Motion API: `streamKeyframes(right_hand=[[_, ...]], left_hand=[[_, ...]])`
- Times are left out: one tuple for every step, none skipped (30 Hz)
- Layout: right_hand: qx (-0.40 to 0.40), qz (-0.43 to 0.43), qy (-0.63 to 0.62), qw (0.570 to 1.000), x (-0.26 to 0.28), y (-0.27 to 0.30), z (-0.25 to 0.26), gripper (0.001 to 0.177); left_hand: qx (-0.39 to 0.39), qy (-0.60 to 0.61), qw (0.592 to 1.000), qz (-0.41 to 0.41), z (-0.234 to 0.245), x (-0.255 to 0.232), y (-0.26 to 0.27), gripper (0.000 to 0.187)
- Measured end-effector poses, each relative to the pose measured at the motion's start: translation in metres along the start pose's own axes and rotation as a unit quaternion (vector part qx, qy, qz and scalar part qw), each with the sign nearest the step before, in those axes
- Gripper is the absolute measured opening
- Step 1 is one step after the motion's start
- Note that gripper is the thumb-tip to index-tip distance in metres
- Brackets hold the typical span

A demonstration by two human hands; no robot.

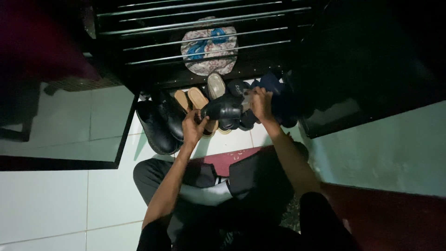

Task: The person sits on the floor in front of an open shoe rack and wipes a black shoe with a cloth. They place the shoe on an upper shelf, then retrieve another black shoe and continue wiping it with the cloth.

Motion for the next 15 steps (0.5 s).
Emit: streamKeyframes(right_hand=[[0.000,0.000,0.001,1.000,-0.007,0.005,-0.006,0.041],[-0.009,-0.039,-0.047,0.998,-0.018,0.009,-0.011,0.027],[-0.017,-0.078,-0.097,0.992,-0.027,0.015,-0.018,0.020],[-0.016,-0.077,-0.098,0.992,-0.043,0.018,-0.027,0.020],[-0.041,-0.023,0.009,0.999,-0.051,0.020,-0.032,0.023],[-0.064,0.032,0.116,0.991,-0.058,0.023,-0.039,0.030],[-0.065,0.033,0.115,0.991,-0.070,0.040,-0.059,0.030],[-0.099,0.032,0.081,0.991,-0.081,0.057,-0.075,0.041],[-0.131,0.031,0.050,0.990,-0.095,0.078,-0.088,0.051],[-0.130,0.031,0.050,0.990,-0.074,0.080,-0.078,0.051],[-0.066,0.021,-0.033,0.997,-0.053,0.085,-0.077,0.046],[-0.002,0.011,-0.116,0.993,-0.031,0.092,-0.075,0.042],[-0.002,0.008,-0.115,0.993,-0.021,0.087,-0.062,0.042],[0.019,0.010,-0.125,0.992,-0.009,0.084,-0.051,0.039],[0.038,0.014,-0.135,0.990,0.002,0.078,-0.042,0.036]], left_hand=[[0.000,0.001,1.000,0.000,0.002,-0.006,0.000,0.035],[-0.006,0.008,1.000,0.021,0.005,-0.009,-0.001,0.034],[-0.013,0.013,0.999,0.042,0.010,-0.011,0.000,0.033],[-0.014,0.012,0.999,0.043,0.008,-0.010,-0.002,0.033],[-0.011,0.013,0.999,0.041,0.008,-0.008,-0.004,0.033],[-0.008,0.014,0.999,0.040,0.007,-0.007,-0.005,0.034],[-0.009,0.014,0.999,0.039,0.009,-0.007,-0.005,0.034],[-0.006,0.015,0.999,0.049,0.010,-0.006,-0.004,0.033],[-0.001,0.018,0.998,0.060,0.009,-0.004,0.000,0.033],[-0.001,0.019,0.998,0.062,0.008,-0.003,-0.003,0.033],[0.009,0.010,0.997,0.079,0.005,0.000,-0.004,0.031],[0.020,0.000,0.995,0.097,0.002,0.003,-0.004,0.030],[0.023,0.000,0.995,0.096,0.005,-0.004,-0.004,0.030],[0.034,-0.013,0.994,0.099,0.007,-0.011,-0.004,0.031],[0.042,-0.027,0.994,0.100,0.010,-0.018,-0.006,0.033]])
Point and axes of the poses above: each hand's wrist, its own y-axis away from the middle knuckle, its own z-axis out of the back of the hand, x = y × z, the point moved 8 cm from there along -y, towards the middle knuckle, and after that the axes turned 12 degrees about -x, right-handed, at the moved point
